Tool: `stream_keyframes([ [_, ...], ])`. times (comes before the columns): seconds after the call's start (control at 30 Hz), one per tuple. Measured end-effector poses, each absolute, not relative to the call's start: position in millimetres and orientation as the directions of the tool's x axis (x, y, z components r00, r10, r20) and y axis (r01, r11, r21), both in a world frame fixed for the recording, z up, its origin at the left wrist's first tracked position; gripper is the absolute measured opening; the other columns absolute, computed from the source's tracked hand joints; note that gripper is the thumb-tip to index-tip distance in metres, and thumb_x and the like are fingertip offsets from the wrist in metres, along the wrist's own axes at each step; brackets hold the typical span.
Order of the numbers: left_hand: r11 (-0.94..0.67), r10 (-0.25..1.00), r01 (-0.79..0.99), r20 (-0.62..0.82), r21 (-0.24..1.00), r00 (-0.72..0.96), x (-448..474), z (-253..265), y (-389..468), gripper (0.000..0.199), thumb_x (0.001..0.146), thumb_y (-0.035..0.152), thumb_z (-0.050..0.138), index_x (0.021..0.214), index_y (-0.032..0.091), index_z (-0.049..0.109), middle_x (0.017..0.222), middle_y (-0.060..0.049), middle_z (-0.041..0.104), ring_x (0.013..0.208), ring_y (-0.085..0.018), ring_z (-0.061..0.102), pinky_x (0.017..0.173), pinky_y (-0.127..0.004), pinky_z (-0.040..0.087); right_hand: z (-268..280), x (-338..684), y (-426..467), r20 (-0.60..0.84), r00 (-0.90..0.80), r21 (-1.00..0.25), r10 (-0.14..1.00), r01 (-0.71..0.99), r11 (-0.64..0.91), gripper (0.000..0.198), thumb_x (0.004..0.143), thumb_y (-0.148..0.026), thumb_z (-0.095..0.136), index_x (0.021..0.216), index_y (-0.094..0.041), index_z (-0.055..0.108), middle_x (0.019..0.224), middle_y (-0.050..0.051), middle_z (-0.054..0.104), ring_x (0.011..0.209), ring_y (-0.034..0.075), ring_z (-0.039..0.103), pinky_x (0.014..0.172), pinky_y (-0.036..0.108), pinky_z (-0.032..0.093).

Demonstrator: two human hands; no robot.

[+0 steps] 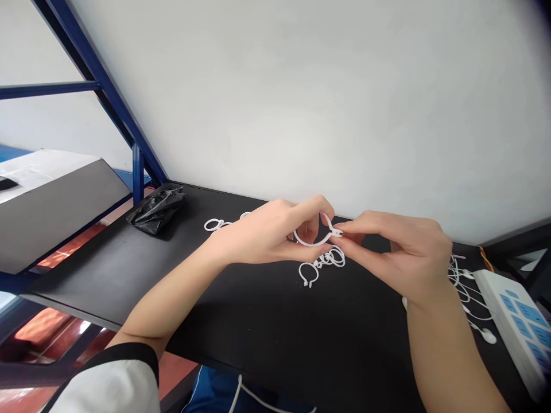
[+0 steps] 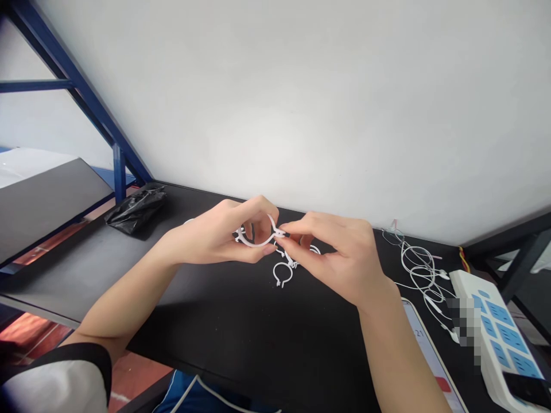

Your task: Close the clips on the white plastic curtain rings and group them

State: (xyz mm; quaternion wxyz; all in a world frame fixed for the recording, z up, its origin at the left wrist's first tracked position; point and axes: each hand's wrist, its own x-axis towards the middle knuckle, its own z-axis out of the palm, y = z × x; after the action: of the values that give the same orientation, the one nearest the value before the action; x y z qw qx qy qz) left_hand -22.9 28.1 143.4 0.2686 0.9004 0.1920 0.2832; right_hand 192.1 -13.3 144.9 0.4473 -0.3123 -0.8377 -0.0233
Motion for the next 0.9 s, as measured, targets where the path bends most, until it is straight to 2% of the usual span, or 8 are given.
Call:
stream_keyframes([
  [0.23,-0.804,0.505,0.229,0.426,0.549,0.751,-23.0,140.7,28.0,0.025,0.091,0.039,0.058,0.106,0.022,0.048,0.07,0.006,0.058,0.058,-0.007,0.054,0.054,-0.017,0.038,145.5,191.2,-13.5,0.776,-0.396,-0.249,0.491,0.522,0.816,0.017,0.081,-0.009,0.071,0.086,-0.025,0.068,0.064,-0.006,0.067,0.049,0.01,0.06,0.049,0.024,0.052],
  [0.53,-0.817,0.505,0.242,0.445,0.524,0.74,-24.2,141.6,29.3,0.025,0.092,0.041,0.057,0.106,0.022,0.051,0.067,0.007,0.054,0.054,-0.006,0.049,0.052,-0.017,0.036,145.6,193.9,-15.0,0.786,-0.376,-0.293,0.49,0.471,0.832,0.024,0.078,-0.008,0.074,0.091,-0.028,0.071,0.084,-0.001,0.075,0.064,0.016,0.07,0.052,0.029,0.059],
  [0.7,-0.823,0.502,0.247,0.454,0.511,0.736,-24.2,141.8,28.4,0.023,0.092,0.04,0.057,0.105,0.021,0.052,0.066,0.007,0.052,0.052,-0.006,0.048,0.051,-0.017,0.035,147.9,191.3,-16.6,0.802,-0.377,-0.262,0.463,0.476,0.84,0.027,0.077,-0.006,0.074,0.091,-0.028,0.072,0.087,-0.001,0.077,0.071,0.019,0.074,0.056,0.03,0.063],
  [0.9,-0.826,0.489,0.201,0.493,0.526,0.72,-24.4,141.0,28.5,0.024,0.091,0.038,0.058,0.105,0.02,0.05,0.062,0.008,0.051,0.052,-0.006,0.046,0.052,-0.017,0.035,149.1,191.4,-19.0,0.833,-0.352,-0.216,0.426,0.502,0.837,0.03,0.076,-0.004,0.075,0.092,-0.03,0.074,0.086,-0.002,0.078,0.066,0.019,0.074,0.05,0.029,0.062],
])
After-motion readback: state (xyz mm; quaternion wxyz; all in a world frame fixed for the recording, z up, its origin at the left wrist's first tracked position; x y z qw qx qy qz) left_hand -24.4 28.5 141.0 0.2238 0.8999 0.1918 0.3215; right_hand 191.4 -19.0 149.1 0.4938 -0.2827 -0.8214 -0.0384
